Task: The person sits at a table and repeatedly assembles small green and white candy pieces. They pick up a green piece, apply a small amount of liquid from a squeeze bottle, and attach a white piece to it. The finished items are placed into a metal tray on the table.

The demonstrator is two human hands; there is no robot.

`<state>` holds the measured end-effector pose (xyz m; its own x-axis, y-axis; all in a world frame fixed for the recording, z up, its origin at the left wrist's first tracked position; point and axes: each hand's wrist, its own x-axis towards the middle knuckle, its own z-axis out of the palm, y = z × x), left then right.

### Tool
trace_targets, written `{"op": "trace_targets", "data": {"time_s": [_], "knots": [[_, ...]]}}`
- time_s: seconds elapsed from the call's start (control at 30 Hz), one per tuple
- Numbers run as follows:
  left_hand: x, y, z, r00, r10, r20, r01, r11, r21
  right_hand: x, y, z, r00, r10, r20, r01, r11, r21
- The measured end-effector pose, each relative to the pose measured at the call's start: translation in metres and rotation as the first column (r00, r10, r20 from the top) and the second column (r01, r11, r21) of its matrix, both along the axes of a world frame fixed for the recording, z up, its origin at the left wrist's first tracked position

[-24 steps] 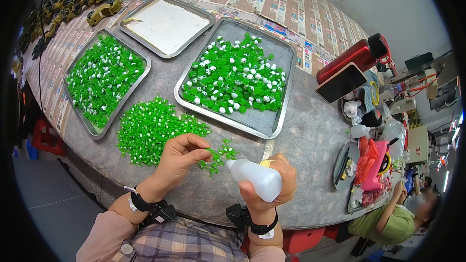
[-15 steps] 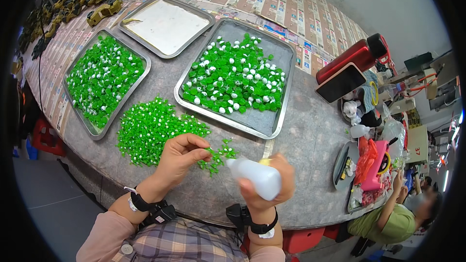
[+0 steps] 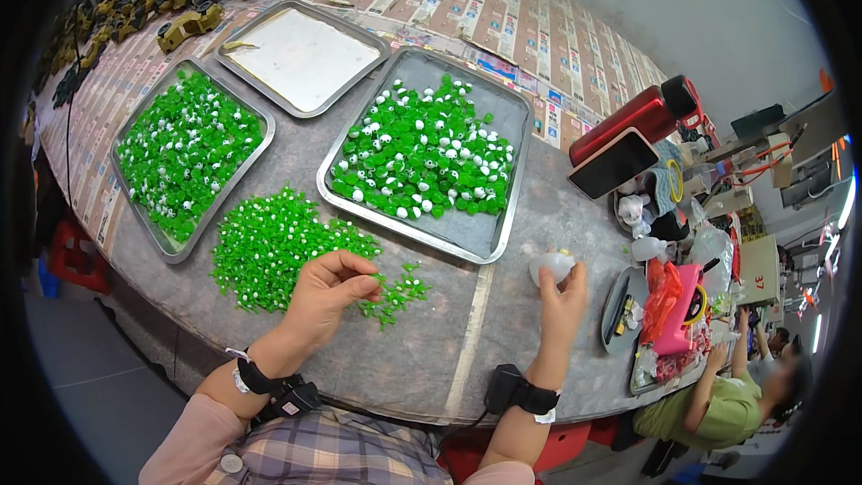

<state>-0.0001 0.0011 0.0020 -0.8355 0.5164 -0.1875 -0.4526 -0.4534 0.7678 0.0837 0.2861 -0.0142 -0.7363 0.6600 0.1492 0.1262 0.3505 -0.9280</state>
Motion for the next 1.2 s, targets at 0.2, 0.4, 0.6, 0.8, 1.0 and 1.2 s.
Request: {"op": "trace_targets", "data": {"time_s": [0.2,0.4,0.6,0.8,1.0,1.2], "knots": [[0.0,-0.003,-0.002,1.0,-0.021,0.01,0.021,1.0,0.0,-0.012,-0.038,0.059,0.962,-0.241,-0.127,0.242,0.544,0.803],[-0.001,0.0,-0.004,1.0,0.028,-0.009,-0.028,0.999,-0.02,-0.083,-0.094,0.057,0.939,0.291,0.182,-0.341,0.735,0.587],[-0.003,-0.001,-0.003,1.0,0.025,-0.004,-0.025,1.0,-0.01,-0.116,-0.099,0.014,0.876,0.117,0.469,-0.468,0.446,0.763],[-0.001,-0.005,-0.002,0.993,-0.108,0.05,0.104,0.991,0.09,-0.077,-0.1,0.053,0.882,0.461,0.101,-0.468,0.881,0.072],[0.002,-0.002,-0.006,0.973,-0.223,0.059,0.217,0.971,0.099,-0.034,-0.13,0.038,0.848,0.506,-0.156,-0.504,0.681,-0.531],[-0.001,0.001,-0.005,0.981,-0.164,0.105,0.154,0.984,0.093,-0.031,-0.137,0.035,0.857,0.493,-0.151,-0.48,0.657,-0.581]]}}
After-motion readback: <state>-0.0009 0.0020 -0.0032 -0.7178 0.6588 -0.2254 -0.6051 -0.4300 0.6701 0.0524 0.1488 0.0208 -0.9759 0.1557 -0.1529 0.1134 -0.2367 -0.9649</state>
